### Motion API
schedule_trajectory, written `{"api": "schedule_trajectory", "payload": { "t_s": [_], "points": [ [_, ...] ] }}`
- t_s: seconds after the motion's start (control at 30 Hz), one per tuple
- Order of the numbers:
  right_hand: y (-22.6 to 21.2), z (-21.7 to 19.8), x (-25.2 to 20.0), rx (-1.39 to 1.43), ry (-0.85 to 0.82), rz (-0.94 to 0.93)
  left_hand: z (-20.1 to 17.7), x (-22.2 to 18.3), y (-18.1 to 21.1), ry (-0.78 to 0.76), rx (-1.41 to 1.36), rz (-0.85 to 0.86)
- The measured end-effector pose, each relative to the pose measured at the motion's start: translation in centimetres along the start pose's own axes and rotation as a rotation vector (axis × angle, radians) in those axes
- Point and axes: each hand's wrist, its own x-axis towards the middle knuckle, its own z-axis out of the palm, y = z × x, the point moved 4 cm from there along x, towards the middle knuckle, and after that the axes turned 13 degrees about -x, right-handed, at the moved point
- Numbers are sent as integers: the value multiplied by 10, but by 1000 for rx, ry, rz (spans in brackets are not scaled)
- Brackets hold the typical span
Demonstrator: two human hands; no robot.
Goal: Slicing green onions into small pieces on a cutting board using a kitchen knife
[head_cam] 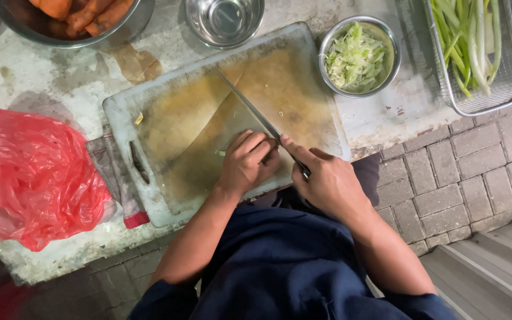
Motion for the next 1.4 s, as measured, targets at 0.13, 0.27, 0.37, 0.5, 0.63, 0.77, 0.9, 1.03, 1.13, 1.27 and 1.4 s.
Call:
{"api": "schedule_trajectory", "payload": {
  "t_s": [0.13, 0.27, 0.37, 0.5, 0.63, 0.77, 0.9, 1.03, 1.13, 1.27, 1.4],
  "points": [
    [5, -14, -15, 11, -64, 40, -1, 4, 2, 12, 8, 7],
    [13, -22, -36, -7, -122, 55, 4, -1, -5, 19, 32, 15],
    [21, -29, -53, -33, -165, 85, 4, -2, -5, 47, 33, 16],
    [38, -28, -80, -84, -342, 112, -7, 16, 9, -38, -1, -3],
    [46, -26, -98, -130, -361, 140, -6, 14, 6, -46, 9, -13],
    [45, -20, -97, -134, -276, 88, -5, 13, 5, -45, 19, -8],
    [40, -1, -82, -112, -178, 49, -6, 14, 4, -59, -4, -6],
    [32, 20, -51, -53, 40, 43, 6, -5, -11, 62, 16, 43],
    [21, 19, -30, -16, 15, 53, 5, -8, -12, 23, -36, 5],
    [9, 12, -6, 20, 15, 33, 0, 1, -3, -7, -41, -12],
    [-3, 4, 10, 88, 4, 27, -1, 1, -1, -2, -54, -37]
  ]
}}
